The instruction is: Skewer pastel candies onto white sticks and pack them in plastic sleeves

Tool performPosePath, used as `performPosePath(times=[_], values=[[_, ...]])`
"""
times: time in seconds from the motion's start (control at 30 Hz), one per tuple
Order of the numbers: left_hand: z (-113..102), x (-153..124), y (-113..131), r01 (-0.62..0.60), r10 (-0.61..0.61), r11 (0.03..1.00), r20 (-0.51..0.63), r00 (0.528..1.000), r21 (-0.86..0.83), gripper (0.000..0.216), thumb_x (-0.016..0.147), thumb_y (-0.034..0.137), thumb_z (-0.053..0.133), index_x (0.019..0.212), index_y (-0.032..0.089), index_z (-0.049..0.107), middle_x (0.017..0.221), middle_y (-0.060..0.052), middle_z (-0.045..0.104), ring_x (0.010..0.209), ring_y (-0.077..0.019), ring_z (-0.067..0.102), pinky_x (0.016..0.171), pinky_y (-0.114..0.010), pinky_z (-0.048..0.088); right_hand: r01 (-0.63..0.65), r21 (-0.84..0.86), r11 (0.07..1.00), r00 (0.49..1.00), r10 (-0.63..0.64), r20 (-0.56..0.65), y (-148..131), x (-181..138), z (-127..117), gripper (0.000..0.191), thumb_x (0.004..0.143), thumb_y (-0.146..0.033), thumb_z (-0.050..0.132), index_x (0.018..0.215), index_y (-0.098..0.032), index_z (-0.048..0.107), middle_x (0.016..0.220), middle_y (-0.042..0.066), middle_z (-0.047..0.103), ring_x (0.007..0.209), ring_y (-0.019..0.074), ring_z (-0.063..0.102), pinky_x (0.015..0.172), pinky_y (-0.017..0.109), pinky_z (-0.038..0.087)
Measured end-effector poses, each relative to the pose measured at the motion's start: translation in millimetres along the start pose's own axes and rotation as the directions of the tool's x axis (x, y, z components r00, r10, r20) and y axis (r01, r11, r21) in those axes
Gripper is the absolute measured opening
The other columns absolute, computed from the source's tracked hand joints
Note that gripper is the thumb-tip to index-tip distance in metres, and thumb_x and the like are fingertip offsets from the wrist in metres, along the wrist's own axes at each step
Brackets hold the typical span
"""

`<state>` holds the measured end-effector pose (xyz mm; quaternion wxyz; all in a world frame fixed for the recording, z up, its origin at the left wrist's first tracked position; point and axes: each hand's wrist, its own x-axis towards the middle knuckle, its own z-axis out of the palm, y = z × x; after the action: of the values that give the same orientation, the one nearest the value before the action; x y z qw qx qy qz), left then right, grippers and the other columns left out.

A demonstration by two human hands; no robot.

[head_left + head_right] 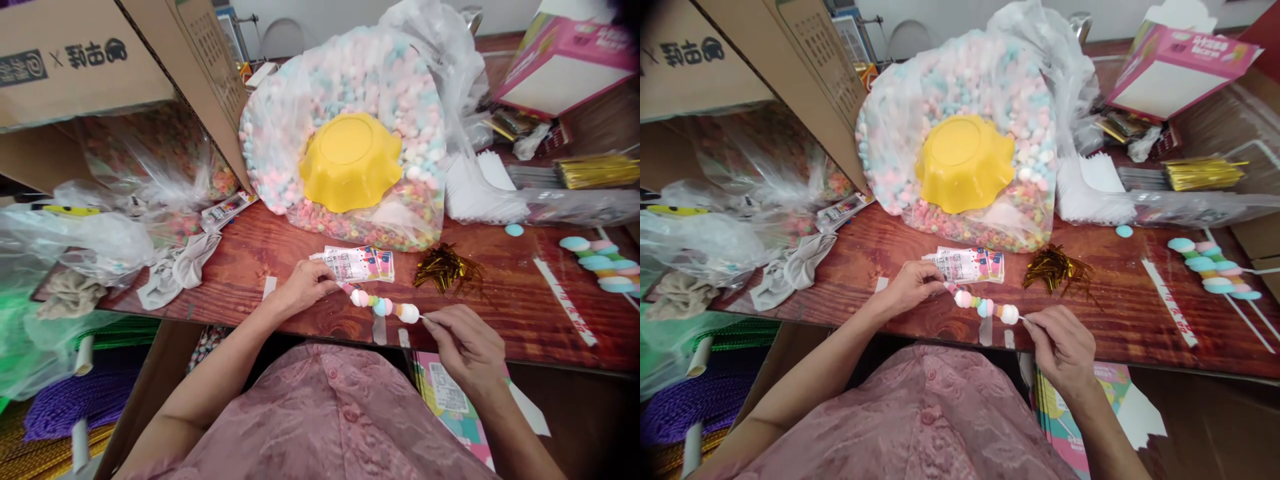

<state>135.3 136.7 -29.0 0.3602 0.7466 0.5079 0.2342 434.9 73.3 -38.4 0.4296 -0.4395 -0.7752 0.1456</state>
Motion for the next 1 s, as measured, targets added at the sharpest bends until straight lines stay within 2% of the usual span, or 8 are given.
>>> performPosePath(times=[0.2, 0.37, 0.6, 0.8, 1.0], values=[[1, -5, 2, -0.165, 0.160, 0.969, 0.043, 0.986, 0.184, 0.020, 0.085, 0.011, 0.055, 0.074, 0.016, 0.071, 0.077, -0.004, 0.065, 0.072, -0.0147, 0.058, 0.068, -0.026, 0.043, -0.049, -0.052, 0.997, 0.999, 0.047, -0.026, 4, -2, -1, 0.013, 0.082, -0.009, 0.065, 0.085, -0.022, 0.066, 0.070, 0.000, 0.064, 0.063, 0.0145, 0.056, 0.063, 0.031, 0.045], [2, -7, 2, -0.287, 0.257, 0.913, 0.139, 0.956, 0.289, 0.037, 0.077, -0.001, 0.046, 0.089, 0.019, 0.074, 0.081, -0.006, 0.065, 0.079, -0.0179, 0.059, 0.071, -0.028, 0.045, -0.126, -0.065, 0.990, 0.992, 0.125, -0.013, 5, -1, -3, 0.009, 0.085, -0.015, 0.063, 0.082, -0.022, 0.066, 0.070, -0.001, 0.065, 0.063, 0.0149, 0.058, 0.062, 0.030, 0.045], [-5, -6, 5, -0.338, 0.300, 0.920, 0.201, 0.933, 0.196, 0.034, 0.083, 0.004, 0.044, 0.090, 0.018, 0.074, 0.085, -0.006, 0.066, 0.083, -0.0169, 0.058, 0.075, -0.027, 0.044, -0.127, -0.097, 0.987, 0.992, 0.124, -0.033, 8, -3, -6, 0.008, 0.085, -0.016, 0.064, 0.082, -0.022, 0.066, 0.070, -0.001, 0.065, 0.063, 0.0142, 0.059, 0.062, 0.029, 0.046], [-11, -3, 1, -0.324, 0.303, 0.944, 0.216, 0.928, 0.066, 0.032, 0.092, 0.014, 0.043, 0.098, 0.018, 0.074, 0.088, -0.007, 0.066, 0.085, -0.0158, 0.059, 0.079, -0.027, 0.045, -0.231, 0.055, 0.971, 0.973, 0.232, -0.008, 17, -10, -4, 0.006, 0.085, -0.018, 0.064, 0.081, -0.022, 0.068, 0.074, 0.000, 0.067, 0.066, 0.0144, 0.062, 0.062, 0.027, 0.049], [-11, -3, -6, -0.295, 0.290, 0.956, 0.213, 0.933, -0.012, 0.031, 0.093, 0.015, 0.045, 0.102, 0.020, 0.074, 0.090, -0.006, 0.067, 0.085, -0.0146, 0.061, 0.079, -0.026, 0.046, -0.295, 0.109, 0.949, 0.955, 0.296, 0.012, 27, -17, -3, 0.005, 0.084, -0.023, 0.066, 0.081, -0.023, 0.069, 0.075, -0.001, 0.069, 0.065, 0.0146, 0.064, 0.060, 0.025, 0.051]])
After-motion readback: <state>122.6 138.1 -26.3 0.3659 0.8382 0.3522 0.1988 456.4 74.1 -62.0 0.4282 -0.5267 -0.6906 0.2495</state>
